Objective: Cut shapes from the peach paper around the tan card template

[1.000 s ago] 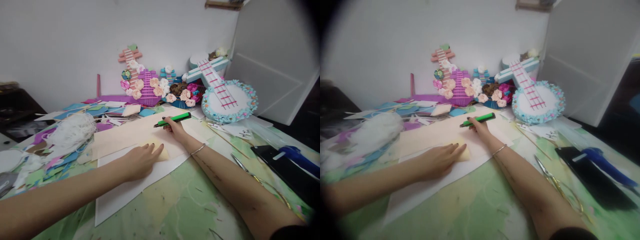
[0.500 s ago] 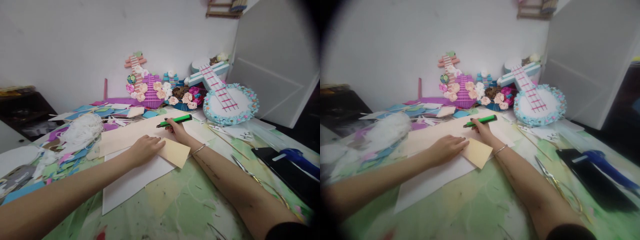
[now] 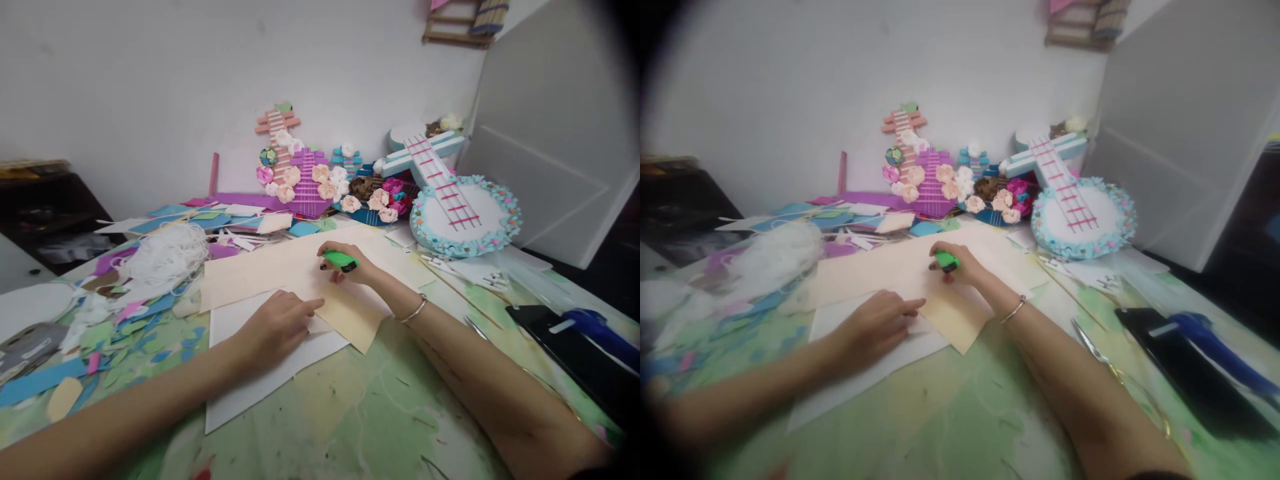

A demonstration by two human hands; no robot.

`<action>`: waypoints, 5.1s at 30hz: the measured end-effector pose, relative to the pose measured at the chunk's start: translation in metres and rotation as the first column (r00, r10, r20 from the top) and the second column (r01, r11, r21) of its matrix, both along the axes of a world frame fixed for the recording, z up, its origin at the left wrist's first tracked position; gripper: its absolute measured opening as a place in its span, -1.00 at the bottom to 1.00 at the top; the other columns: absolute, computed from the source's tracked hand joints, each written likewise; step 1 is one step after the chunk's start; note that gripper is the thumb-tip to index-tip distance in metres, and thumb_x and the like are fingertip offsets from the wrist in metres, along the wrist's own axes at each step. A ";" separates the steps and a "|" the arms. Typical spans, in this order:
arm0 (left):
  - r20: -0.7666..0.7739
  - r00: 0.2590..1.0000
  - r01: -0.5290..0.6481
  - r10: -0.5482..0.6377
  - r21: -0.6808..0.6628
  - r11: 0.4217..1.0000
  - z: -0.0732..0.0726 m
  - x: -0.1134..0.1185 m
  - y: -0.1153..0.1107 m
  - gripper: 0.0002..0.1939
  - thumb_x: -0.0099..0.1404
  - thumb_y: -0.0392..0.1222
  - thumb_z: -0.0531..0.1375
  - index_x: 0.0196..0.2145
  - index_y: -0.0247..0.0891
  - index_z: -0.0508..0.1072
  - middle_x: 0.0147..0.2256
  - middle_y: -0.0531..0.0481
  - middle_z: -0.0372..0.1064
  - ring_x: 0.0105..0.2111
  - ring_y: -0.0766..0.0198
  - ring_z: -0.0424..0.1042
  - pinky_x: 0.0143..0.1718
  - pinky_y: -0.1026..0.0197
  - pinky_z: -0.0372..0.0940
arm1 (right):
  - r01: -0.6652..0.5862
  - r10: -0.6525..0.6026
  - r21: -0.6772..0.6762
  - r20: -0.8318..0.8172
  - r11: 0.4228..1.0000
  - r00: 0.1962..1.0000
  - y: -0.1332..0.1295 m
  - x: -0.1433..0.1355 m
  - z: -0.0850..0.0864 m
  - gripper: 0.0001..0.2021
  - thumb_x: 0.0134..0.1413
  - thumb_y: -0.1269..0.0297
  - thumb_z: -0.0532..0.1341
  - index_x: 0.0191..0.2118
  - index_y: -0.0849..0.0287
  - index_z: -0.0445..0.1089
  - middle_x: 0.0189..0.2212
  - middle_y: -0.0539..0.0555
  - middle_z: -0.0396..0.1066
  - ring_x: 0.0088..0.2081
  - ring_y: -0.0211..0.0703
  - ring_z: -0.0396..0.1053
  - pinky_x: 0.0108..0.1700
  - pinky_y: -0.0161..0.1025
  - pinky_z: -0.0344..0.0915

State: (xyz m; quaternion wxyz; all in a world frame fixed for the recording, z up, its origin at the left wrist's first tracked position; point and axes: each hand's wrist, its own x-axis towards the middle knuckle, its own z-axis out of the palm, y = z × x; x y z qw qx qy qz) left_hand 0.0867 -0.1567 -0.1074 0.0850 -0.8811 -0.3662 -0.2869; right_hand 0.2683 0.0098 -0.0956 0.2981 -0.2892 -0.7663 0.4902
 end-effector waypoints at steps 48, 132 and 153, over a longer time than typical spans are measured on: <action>0.011 0.960 0.273 -0.281 0.201 0.941 -0.002 -0.004 0.026 -0.83 0.36 -0.43 0.04 -0.17 -0.42 0.41 -0.36 -0.17 0.48 -0.34 0.16 0.40 -0.34 0.10 0.34 | -0.122 -0.102 0.750 0.245 0.651 0.964 -0.100 0.076 -0.015 -0.98 0.11 0.39 0.21 -0.32 0.15 0.39 -0.12 0.18 0.47 -0.04 -0.08 0.44 0.01 -0.18 0.37; 0.068 0.991 -0.122 0.112 0.177 0.977 -0.011 -0.004 0.035 -0.71 0.17 -0.57 0.00 -0.25 -0.46 0.45 -0.33 -0.18 0.48 -0.31 0.11 0.43 -0.31 0.05 0.45 | 0.026 -0.132 0.971 0.006 0.237 0.991 -0.098 0.075 -0.004 -0.79 0.14 0.57 0.15 -0.12 0.23 0.31 -0.10 0.26 0.49 0.04 0.06 0.41 -0.01 0.08 0.45; 0.029 0.998 -0.064 0.058 0.311 0.948 -0.007 -0.004 0.034 -0.67 0.18 -0.63 0.04 -0.17 -0.47 0.44 -0.31 -0.18 0.50 -0.44 0.19 0.33 -0.49 0.14 0.34 | 0.041 -0.117 0.951 -0.005 0.307 0.993 -0.093 0.078 -0.015 -0.76 0.13 0.55 0.14 -0.08 0.27 0.33 -0.17 0.30 0.52 0.00 0.07 0.44 -0.02 0.07 0.43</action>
